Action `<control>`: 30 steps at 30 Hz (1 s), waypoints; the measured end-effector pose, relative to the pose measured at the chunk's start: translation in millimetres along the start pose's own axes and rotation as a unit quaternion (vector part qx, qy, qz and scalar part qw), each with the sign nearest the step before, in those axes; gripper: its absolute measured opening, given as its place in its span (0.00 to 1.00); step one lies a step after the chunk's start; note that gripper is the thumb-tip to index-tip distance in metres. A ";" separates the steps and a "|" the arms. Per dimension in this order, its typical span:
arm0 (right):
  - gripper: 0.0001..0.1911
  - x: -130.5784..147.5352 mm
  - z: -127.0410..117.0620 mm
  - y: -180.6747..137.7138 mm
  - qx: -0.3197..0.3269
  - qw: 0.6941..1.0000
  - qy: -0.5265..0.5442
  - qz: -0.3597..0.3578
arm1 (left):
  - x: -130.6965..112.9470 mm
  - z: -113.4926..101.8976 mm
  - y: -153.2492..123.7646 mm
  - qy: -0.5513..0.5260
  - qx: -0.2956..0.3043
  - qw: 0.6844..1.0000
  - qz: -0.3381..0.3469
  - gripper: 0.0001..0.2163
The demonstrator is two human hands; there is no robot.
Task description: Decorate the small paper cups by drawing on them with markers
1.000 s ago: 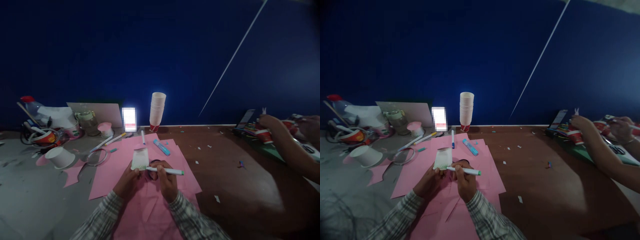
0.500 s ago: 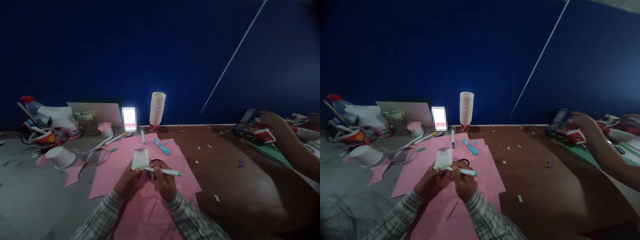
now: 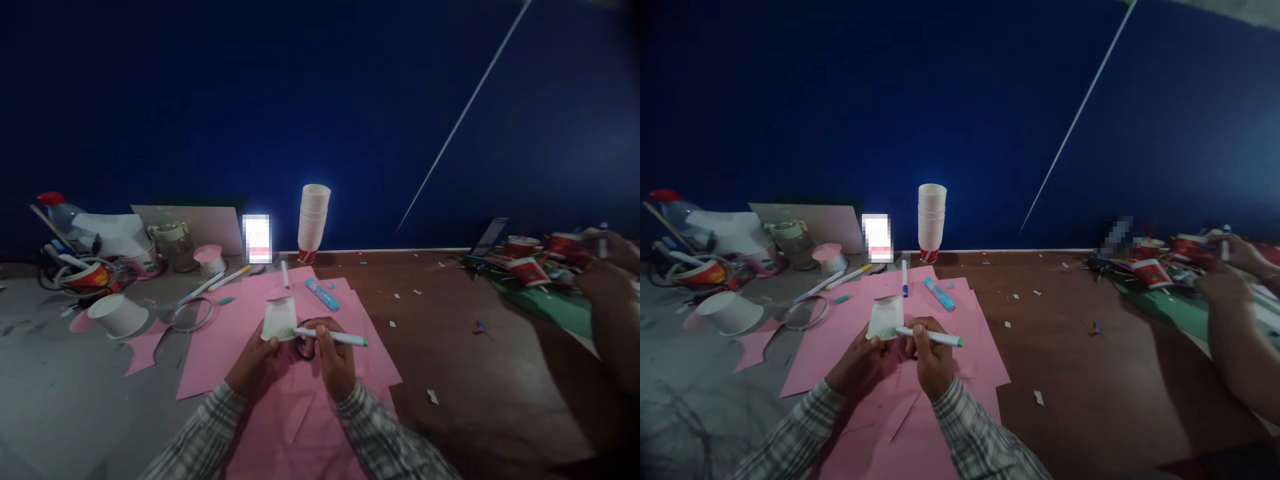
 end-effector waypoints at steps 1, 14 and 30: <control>0.24 -0.3 -1.2 -0.2 -0.004 1.000 -0.001 -0.001 | -1.7 3.8 -0.2 -0.003 0.015 1.000 0.001 0.18; 0.24 0.7 -4.7 -0.8 -0.020 1.000 0.003 -0.003 | -3.9 16.1 -1.8 0.010 0.057 0.998 0.000 0.21; 0.24 3.6 -2.9 -0.3 -0.015 1.000 0.009 -0.007 | 10.4 -11.7 3.3 0.067 -0.029 0.997 -0.007 0.17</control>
Point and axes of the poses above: each hand's wrist, its own y-axis towards the middle knuckle, its own z-axis out of the palm, x = y × z, the point moved 8 cm from there along y, towards the middle knuckle, and after that the axes turned 9 degrees about y, right-handed, at the moved point
